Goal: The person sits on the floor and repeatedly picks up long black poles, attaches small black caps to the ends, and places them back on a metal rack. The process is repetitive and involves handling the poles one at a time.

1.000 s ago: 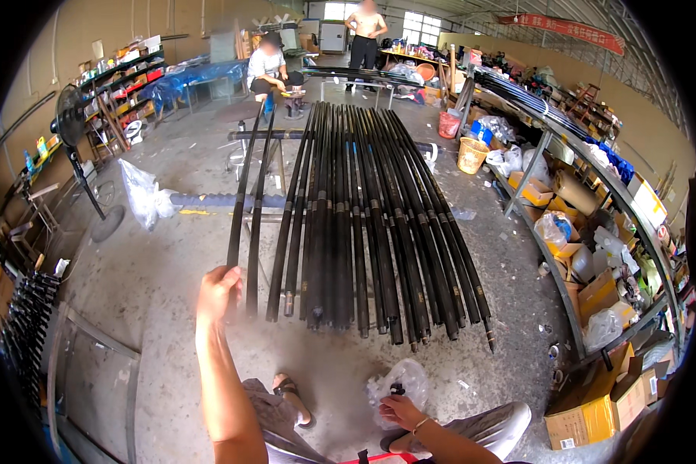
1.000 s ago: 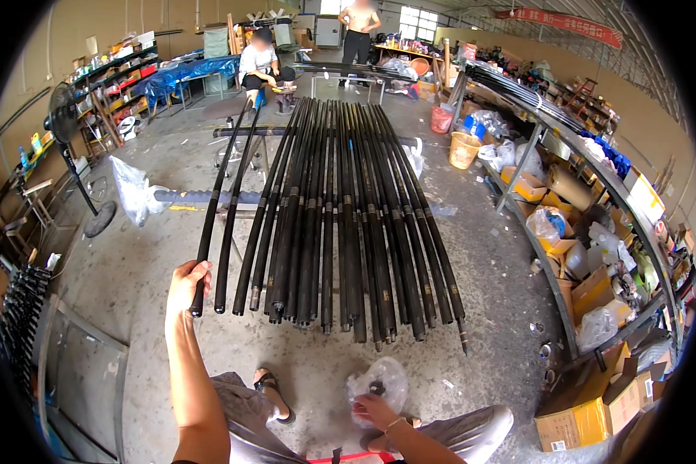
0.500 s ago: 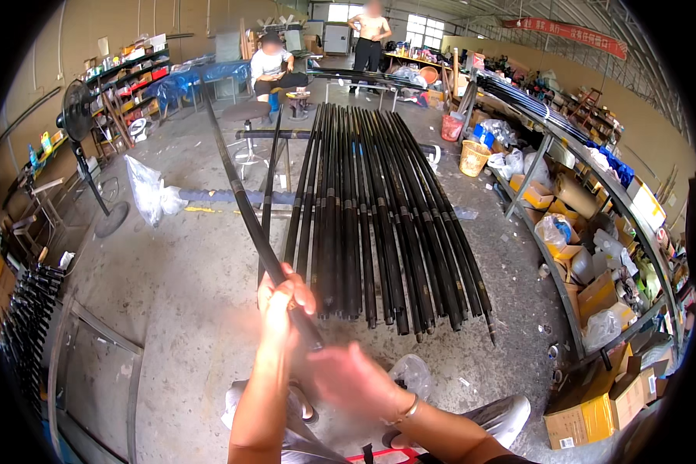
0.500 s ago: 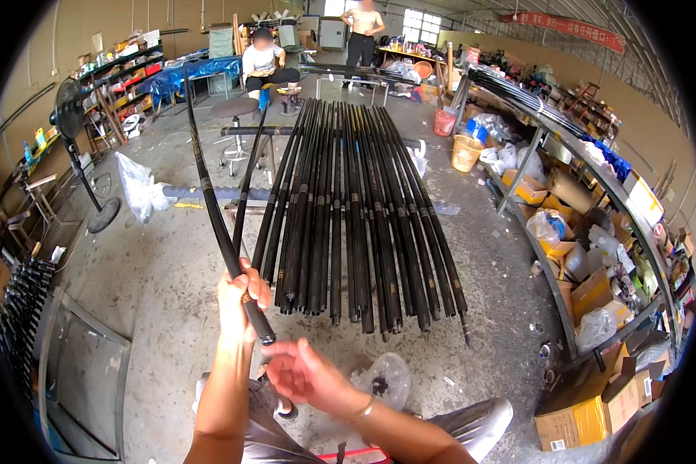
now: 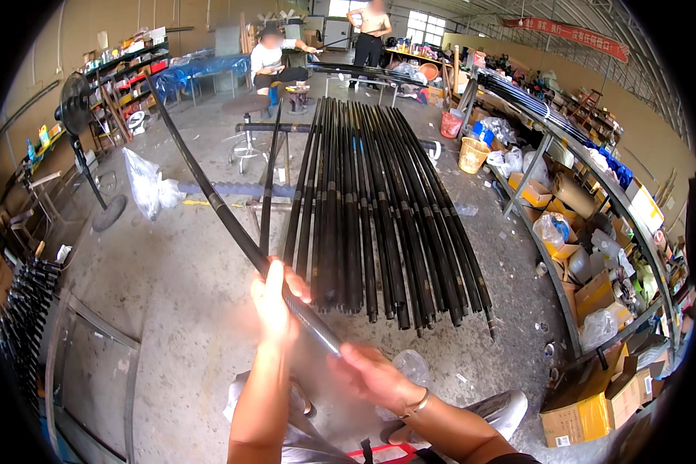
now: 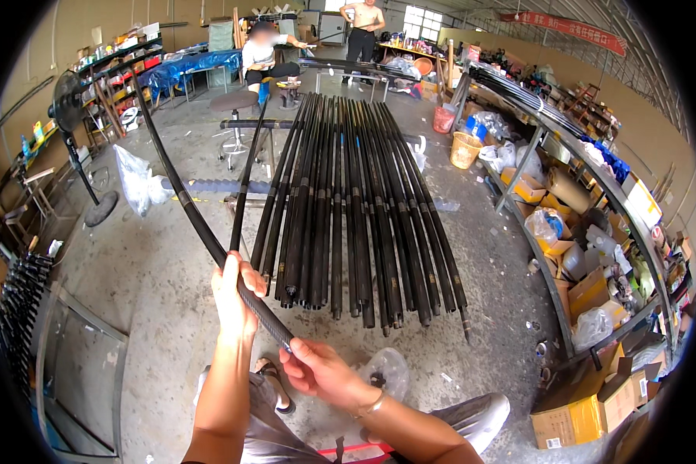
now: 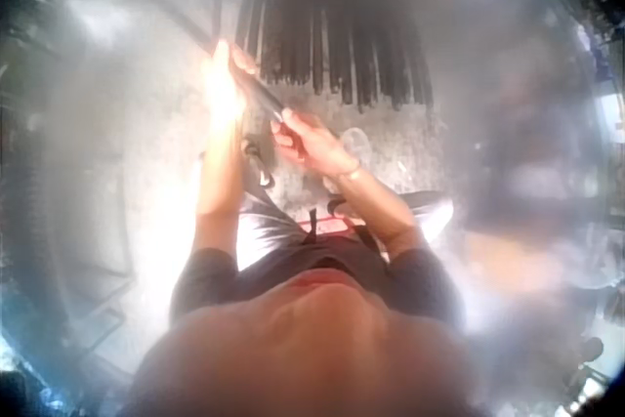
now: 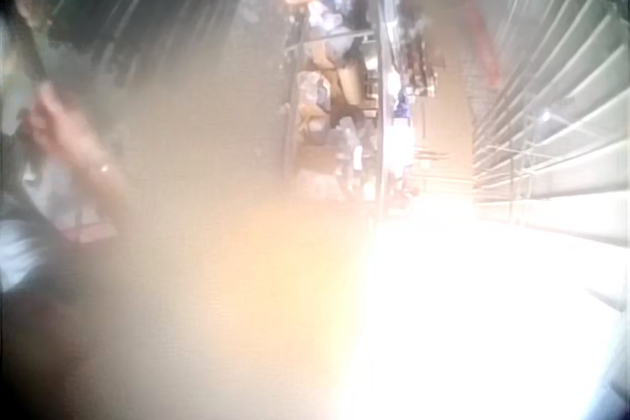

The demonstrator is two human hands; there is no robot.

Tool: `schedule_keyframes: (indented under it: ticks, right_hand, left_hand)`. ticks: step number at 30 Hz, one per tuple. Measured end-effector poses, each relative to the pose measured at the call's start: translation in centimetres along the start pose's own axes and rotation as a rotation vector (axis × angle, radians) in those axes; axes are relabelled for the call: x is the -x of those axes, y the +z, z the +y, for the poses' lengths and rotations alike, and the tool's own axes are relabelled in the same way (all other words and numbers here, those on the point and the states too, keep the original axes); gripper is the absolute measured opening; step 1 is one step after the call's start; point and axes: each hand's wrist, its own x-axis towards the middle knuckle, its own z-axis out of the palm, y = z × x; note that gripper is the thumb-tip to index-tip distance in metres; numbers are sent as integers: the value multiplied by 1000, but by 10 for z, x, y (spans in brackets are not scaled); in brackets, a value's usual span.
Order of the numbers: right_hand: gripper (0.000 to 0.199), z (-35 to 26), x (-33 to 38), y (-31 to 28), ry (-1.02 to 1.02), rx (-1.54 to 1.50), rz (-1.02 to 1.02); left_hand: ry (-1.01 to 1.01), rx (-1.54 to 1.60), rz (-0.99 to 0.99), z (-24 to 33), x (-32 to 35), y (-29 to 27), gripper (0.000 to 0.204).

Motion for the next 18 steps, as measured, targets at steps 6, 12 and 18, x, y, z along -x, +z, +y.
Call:
schedule_keyframes:
  ticks: [6, 12, 18]
  right_hand:
    - [40, -1, 2, -11, -140, 513, 176]
    - [41, 6, 1, -32, -610, 1209, 400]
    - [35, -7, 5, -33, 21, 16, 74]
  left_hand:
    - [55, -131, 92, -14, 5, 7, 11]
    - [86, -177, 132, -23, 10, 17, 9]
    - [96, -189, 135, -23, 10, 18, 8]
